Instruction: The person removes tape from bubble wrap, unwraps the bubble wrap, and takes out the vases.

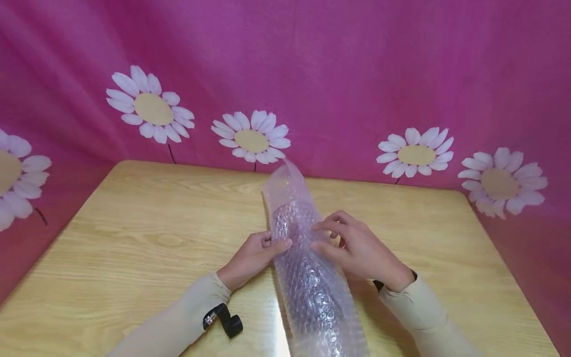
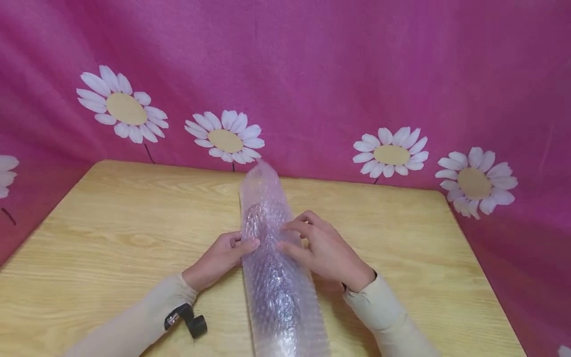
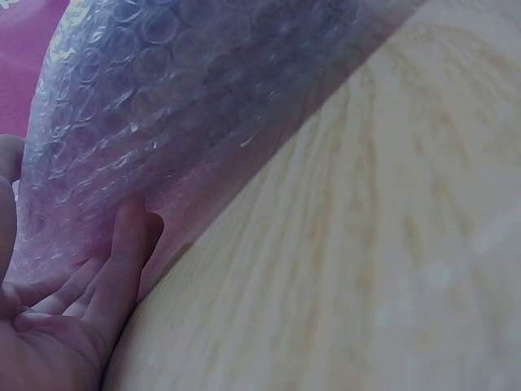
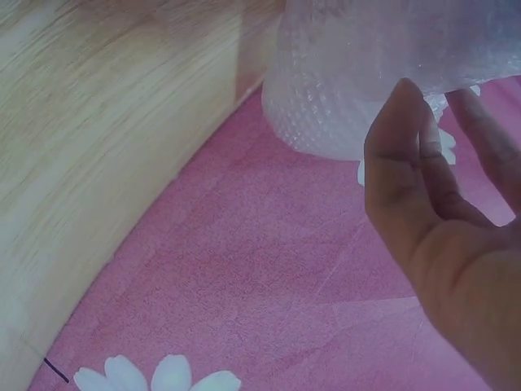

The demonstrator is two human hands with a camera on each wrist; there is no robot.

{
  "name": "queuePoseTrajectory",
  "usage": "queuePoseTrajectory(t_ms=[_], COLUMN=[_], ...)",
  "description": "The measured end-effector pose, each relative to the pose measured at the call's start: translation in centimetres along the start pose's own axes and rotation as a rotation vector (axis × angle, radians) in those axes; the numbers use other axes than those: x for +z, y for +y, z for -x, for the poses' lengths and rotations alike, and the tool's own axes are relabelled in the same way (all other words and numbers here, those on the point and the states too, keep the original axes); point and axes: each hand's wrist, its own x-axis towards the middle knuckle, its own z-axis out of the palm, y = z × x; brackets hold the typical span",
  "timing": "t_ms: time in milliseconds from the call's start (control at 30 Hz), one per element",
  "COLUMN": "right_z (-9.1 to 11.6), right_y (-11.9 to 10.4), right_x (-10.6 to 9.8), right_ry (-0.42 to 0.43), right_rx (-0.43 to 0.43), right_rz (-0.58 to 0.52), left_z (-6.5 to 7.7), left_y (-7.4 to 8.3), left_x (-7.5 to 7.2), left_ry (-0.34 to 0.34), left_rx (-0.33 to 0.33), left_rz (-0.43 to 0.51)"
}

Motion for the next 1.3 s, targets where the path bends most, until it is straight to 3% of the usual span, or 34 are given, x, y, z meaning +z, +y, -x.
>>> queuePoseTrajectory(t_ms=[200,433,833,1300], right_z=[0.1,0.3,0.8,0.0], right_y=[0.0,0.2,0.4,0.0], right_x=[-0.1,0.0,0.7,0.1], right_ry=[0.004,0.036,0.029,0.02], right_rx=[0.025,0.03,0.001,-0.029], right_rz=[-0.029,-0.005,0.004,0.014], left_z=[0.0,-0.1,0.1,0.0], left_y=[0.1,0.0,-1.2,0.0], left_x=[-0.1,0.2,0.4,0.1], left_ry=[0.003,-0.017,-0.02,0.032], left_rx=[-0.014,-0.024,-0.029,0.007], left_rz=[-0.037,-0.01,-0.034,-0.115])
